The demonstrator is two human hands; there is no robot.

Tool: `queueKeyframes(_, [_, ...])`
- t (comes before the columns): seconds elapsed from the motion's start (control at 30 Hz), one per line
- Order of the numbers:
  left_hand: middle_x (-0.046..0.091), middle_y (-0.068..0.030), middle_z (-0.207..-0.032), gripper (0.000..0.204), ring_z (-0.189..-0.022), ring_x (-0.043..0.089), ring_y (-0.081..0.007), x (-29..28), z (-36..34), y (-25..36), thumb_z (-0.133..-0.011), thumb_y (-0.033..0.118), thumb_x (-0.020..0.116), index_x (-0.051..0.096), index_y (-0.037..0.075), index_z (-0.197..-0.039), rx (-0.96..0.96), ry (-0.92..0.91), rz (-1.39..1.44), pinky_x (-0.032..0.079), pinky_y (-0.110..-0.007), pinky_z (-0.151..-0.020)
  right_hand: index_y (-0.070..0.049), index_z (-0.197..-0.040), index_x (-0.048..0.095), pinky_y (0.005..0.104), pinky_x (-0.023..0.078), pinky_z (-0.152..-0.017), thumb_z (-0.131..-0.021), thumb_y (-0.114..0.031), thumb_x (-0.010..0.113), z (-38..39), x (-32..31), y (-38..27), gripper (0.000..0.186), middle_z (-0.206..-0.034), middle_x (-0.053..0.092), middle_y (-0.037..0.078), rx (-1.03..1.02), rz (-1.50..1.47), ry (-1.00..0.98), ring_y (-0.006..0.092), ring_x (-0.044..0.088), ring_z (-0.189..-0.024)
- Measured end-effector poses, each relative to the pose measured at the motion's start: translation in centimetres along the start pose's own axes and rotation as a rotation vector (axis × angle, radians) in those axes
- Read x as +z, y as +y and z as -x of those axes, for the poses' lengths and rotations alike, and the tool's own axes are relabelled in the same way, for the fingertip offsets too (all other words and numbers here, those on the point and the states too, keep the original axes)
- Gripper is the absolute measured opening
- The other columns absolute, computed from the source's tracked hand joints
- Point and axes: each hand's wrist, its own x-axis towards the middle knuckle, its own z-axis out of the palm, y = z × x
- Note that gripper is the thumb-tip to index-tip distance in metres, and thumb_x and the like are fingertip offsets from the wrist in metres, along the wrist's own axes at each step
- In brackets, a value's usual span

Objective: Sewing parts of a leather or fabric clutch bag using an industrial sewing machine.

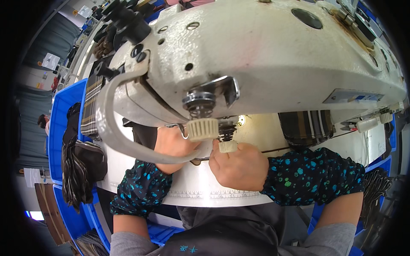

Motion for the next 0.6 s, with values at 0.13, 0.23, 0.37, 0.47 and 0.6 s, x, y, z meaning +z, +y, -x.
queueKeyframes(0.13, [0.067, -0.0035, -0.086, 0.025, -0.082, 0.068, -0.0235, 0.15, -0.02, 0.06, -0.082, 0.012, 0.066, 0.077, 0.009, -0.104, -0.034, -0.006, -0.024, 0.055, -0.036, -0.068, -0.003, -0.088, 0.074, 0.0267, 0.038, -0.047, -0.074, -0.017, 0.065, -0.03, 0.03, -0.07, 0.021, -0.101, 0.075, 0.019, 0.012, 0.002, -0.008, 0.0116, 0.058, -0.054])
queueKeyframes(0.23, [0.068, -0.004, -0.086, 0.024, -0.083, 0.068, -0.024, 0.34, -0.06, -0.01, -0.082, 0.012, 0.065, 0.077, 0.009, -0.102, -0.055, -0.038, 0.0, 0.055, -0.036, -0.069, -0.003, -0.087, 0.073, 0.0268, 0.038, -0.046, -0.075, -0.016, 0.065, -0.04, -0.02, -0.03, 0.02, -0.101, 0.075, 0.018, 0.032, -0.021, -0.007, 0.0111, 0.058, -0.054])
queueKeyframes(0.37, [0.069, -0.0047, -0.088, 0.025, -0.084, 0.069, -0.0248, 0.26, 0.07, -0.15, -0.081, 0.013, 0.065, 0.078, 0.009, -0.102, -0.068, -0.019, -0.019, 0.055, -0.037, -0.069, -0.002, -0.087, 0.073, 0.0268, 0.038, -0.046, -0.076, -0.015, 0.065, -0.21, 0.05, 0.03, 0.019, -0.101, 0.075, 0.018, 0.049, -0.059, 0.026, 0.0111, 0.058, -0.053])
queueKeyframes(0.47, [0.07, -0.0052, -0.09, 0.026, -0.084, 0.069, -0.0254, 0.26, 0.12, -0.08, -0.08, 0.013, 0.065, 0.078, 0.009, -0.102, -0.049, 0.022, -0.036, 0.056, -0.037, -0.069, -0.002, -0.087, 0.073, 0.0269, 0.039, -0.046, -0.075, -0.015, 0.065, -0.3, -0.22, 0.02, 0.019, -0.101, 0.075, 0.019, 0.057, -0.066, 0.005, 0.0112, 0.059, -0.053])
queueKeyframes(0.6, [0.071, -0.0062, -0.093, 0.027, -0.086, 0.07, -0.0263, 0.09, -0.23, -0.12, -0.079, 0.013, 0.065, 0.078, 0.01, -0.103, -0.095, -0.052, -0.013, 0.056, -0.037, -0.07, -0.002, -0.086, 0.073, 0.027, 0.039, -0.046, -0.075, -0.015, 0.065, -0.37, -0.2, 0.11, 0.019, -0.101, 0.075, 0.019, 0.062, -0.077, 0.019, 0.0111, 0.058, -0.053])
